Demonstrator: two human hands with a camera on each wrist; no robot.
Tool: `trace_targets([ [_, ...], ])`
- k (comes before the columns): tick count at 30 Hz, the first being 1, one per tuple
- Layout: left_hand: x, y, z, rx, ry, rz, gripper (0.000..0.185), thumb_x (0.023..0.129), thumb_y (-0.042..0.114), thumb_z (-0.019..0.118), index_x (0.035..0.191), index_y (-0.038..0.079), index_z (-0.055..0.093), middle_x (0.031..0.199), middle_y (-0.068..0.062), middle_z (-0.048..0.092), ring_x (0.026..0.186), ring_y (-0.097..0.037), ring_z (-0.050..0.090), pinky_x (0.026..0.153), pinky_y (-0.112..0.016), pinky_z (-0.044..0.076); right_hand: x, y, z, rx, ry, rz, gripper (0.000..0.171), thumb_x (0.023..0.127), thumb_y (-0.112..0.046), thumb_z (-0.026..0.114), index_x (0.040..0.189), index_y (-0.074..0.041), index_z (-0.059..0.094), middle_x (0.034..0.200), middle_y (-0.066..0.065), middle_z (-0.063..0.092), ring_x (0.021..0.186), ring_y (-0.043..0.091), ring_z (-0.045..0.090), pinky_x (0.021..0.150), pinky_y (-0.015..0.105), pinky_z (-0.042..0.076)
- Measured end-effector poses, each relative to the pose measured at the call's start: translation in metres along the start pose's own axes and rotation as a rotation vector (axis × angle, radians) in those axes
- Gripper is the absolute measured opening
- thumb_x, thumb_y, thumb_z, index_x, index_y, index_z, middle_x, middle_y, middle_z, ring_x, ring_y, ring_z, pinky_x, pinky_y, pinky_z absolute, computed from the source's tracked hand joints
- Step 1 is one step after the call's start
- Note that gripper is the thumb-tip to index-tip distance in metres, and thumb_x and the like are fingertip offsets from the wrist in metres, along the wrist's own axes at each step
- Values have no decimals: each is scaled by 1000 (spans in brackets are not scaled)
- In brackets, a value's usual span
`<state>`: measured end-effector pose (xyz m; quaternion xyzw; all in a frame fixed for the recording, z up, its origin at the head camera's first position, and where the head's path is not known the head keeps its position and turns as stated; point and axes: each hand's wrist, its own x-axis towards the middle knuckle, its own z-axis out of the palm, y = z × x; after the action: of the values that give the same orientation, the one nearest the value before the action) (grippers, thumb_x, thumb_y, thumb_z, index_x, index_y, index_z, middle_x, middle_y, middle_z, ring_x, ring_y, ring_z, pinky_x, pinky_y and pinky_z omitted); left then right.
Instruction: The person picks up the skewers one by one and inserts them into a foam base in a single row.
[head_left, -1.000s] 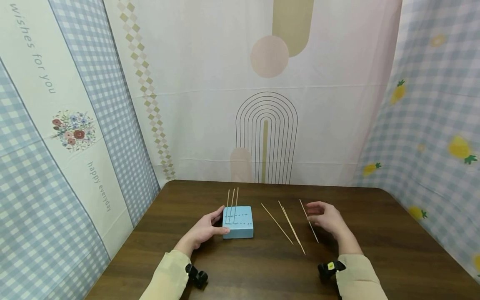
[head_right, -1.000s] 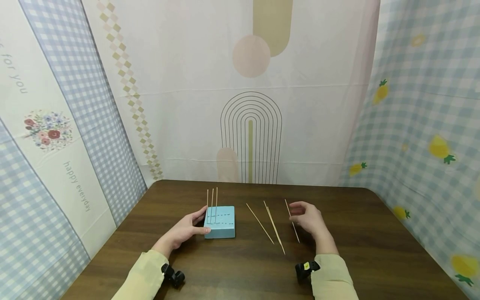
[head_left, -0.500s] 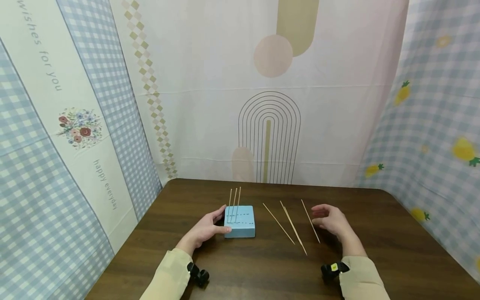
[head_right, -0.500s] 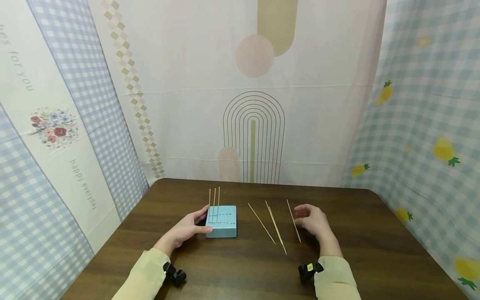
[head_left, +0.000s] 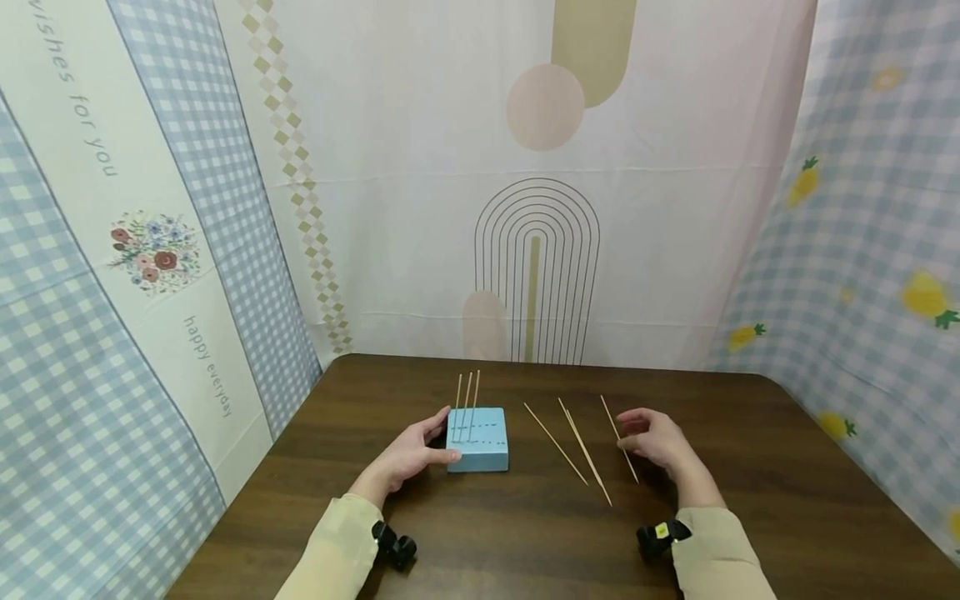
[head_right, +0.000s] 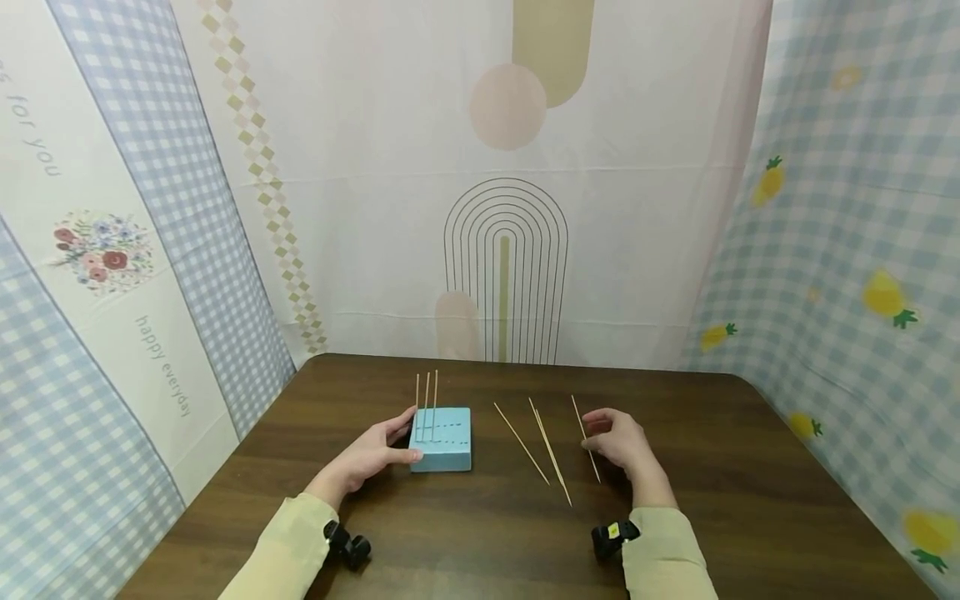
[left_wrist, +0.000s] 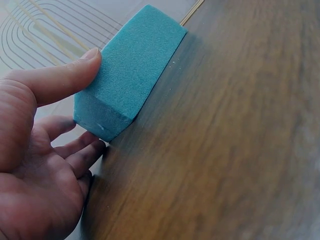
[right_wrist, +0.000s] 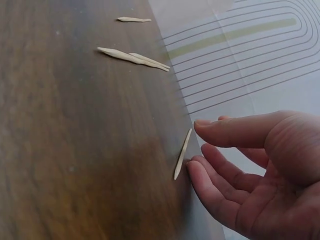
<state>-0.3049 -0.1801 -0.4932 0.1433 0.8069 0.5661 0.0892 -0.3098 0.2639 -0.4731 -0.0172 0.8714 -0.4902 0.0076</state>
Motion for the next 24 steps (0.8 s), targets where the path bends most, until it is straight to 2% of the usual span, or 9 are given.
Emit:
trace_targets([
  [3,1,1,-1,0,7,-4,97,91,19,87,169,4,30,170,-24,33,159,-41,26,126,-59,23,3,-1,1,-34,6,-1,47,88,3,81,131,9,65,132,33,62,121,46,61,87,43,59],
  [9,1,4,-1,7,24,-9,98,91,19,87,169,5,30,171,-22,33,159,-40,27,126,-60,23,6,-6,3,-130,23,-23,47,84,4,83,128,7,68,127,30,65,121,46,60,93,52,54],
  [16,2,7,0,-5,32,-8,97,91,19,87,169,6,31,171,-21,33,159,-40,27,126,-60,23,9,-10,4,-177,58,-19,48,80,6,83,125,7,69,121,27,67,118,45,61,99,58,50],
  [20,2,6,2,-14,27,-9,97,91,18,87,169,6,30,170,-23,33,159,-41,26,125,-60,23,10,-6,5,-183,76,28,46,79,6,81,124,5,70,118,23,67,114,41,61,96,56,50],
  [24,0,4,5,-22,15,-11,98,91,17,87,169,5,29,171,-23,32,159,-42,26,125,-61,23,6,-4,7,-176,82,60,46,79,8,77,125,5,69,120,24,66,113,40,60,91,54,52],
])
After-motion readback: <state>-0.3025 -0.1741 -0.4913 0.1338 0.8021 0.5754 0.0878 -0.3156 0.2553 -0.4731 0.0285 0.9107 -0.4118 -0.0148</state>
